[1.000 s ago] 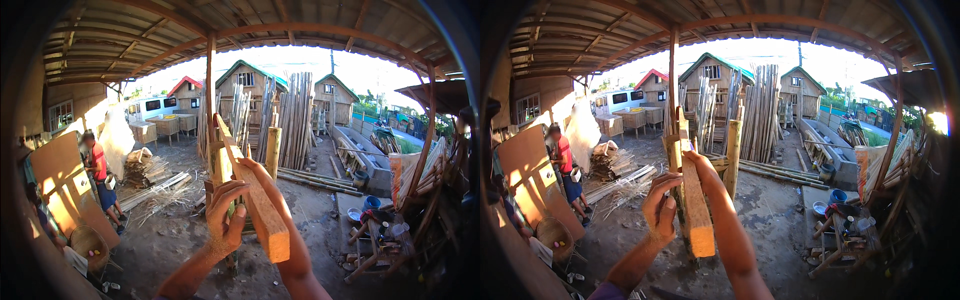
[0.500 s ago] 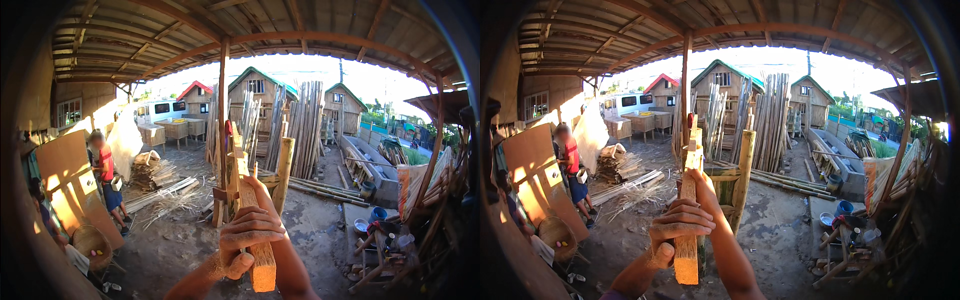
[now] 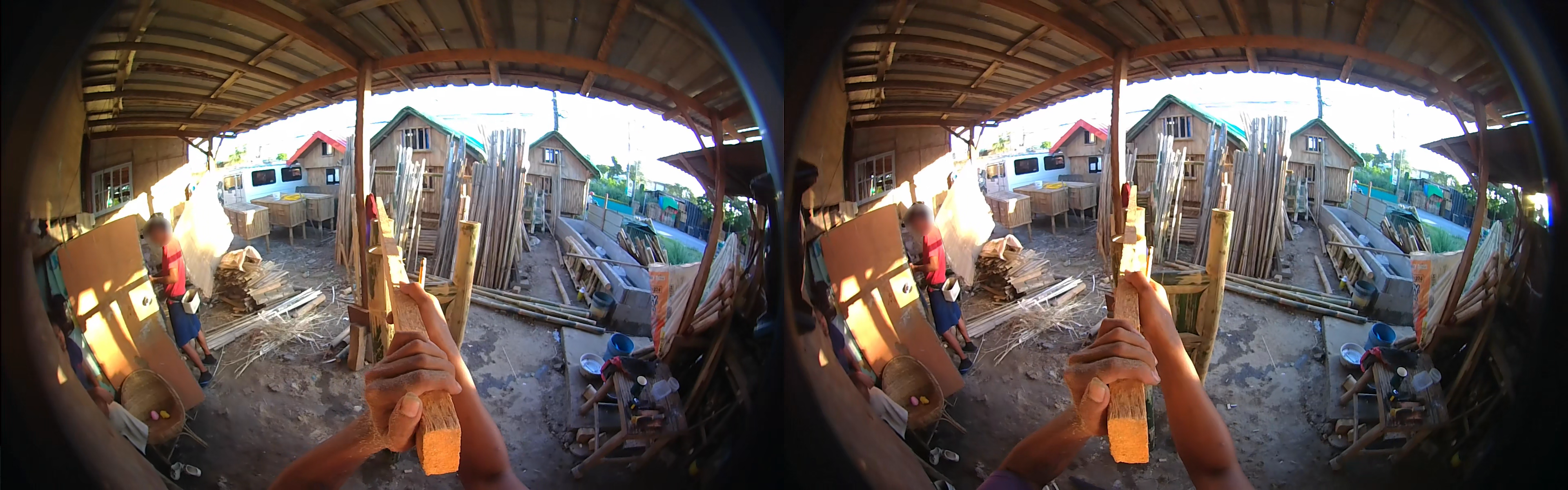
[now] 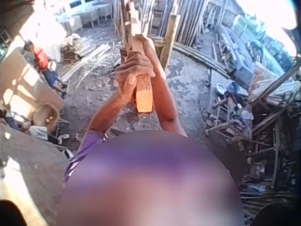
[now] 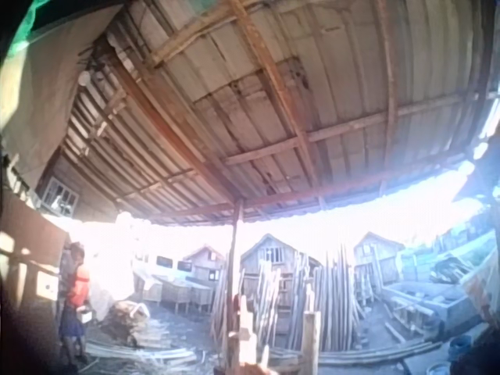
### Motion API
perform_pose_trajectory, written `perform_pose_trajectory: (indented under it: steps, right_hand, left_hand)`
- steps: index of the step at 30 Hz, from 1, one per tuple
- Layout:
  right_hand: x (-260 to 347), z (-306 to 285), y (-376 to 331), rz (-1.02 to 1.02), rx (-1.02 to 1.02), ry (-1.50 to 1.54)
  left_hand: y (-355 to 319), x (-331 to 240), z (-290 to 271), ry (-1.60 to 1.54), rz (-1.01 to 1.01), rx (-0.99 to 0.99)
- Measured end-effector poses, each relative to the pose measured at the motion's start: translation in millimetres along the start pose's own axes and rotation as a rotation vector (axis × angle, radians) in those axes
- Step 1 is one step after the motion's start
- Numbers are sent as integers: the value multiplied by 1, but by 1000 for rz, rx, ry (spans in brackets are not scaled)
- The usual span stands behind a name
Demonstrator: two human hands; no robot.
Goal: The person measures and marks bamboo poles and a wooden plank using a pencil and a tape measure in a workshop. They handle bamboo sections and a plank, marking measurements on each piece.
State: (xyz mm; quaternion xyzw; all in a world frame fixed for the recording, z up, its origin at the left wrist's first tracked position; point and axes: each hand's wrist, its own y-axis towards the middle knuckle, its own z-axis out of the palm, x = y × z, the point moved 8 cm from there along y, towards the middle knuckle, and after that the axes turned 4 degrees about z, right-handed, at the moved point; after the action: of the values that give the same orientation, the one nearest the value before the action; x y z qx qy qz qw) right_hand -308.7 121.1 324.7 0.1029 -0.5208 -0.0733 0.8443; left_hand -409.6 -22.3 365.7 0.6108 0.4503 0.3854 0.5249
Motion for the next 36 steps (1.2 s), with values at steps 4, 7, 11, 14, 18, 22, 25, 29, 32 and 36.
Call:
perform_pose_trajectory:
  steps: [4,7,11,14,18,22,25,29,32,36]
  right_hand:
    - [-6,-7,10,41,10,-13]
    - [-13,-10,22,50,7,-25]
    - [-23,-13,31,68,-1,31]
    - [-24,-11,33,52,28,9]
    - [-22,-12,33,62,21,-28]
    - [-22,-13,32,59,9,-60]
    - [-25,-12,34,74,-13,-72]
    - [-29,-9,36,96,-18,-85]
    - [-28,-7,35,72,-6,-78]
    - [-27,-8,32,56,-19,-65]
  left_hand:
    - [-1,3,4,-17,-20,-12]
    - [-3,2,3,1,-8,-18]
    - [-4,1,0,20,1,-12]
    - [-4,-1,-1,23,-10,-25]
    - [-5,-2,-1,37,-21,-37]
    - [-5,-2,-3,27,-2,-53]
    - [-7,-2,-6,23,3,-71]
    - [-9,-3,-12,7,-8,-90]
    - [-10,-2,-14,8,-21,-88]
    - [-10,-2,-12,11,-24,-74]
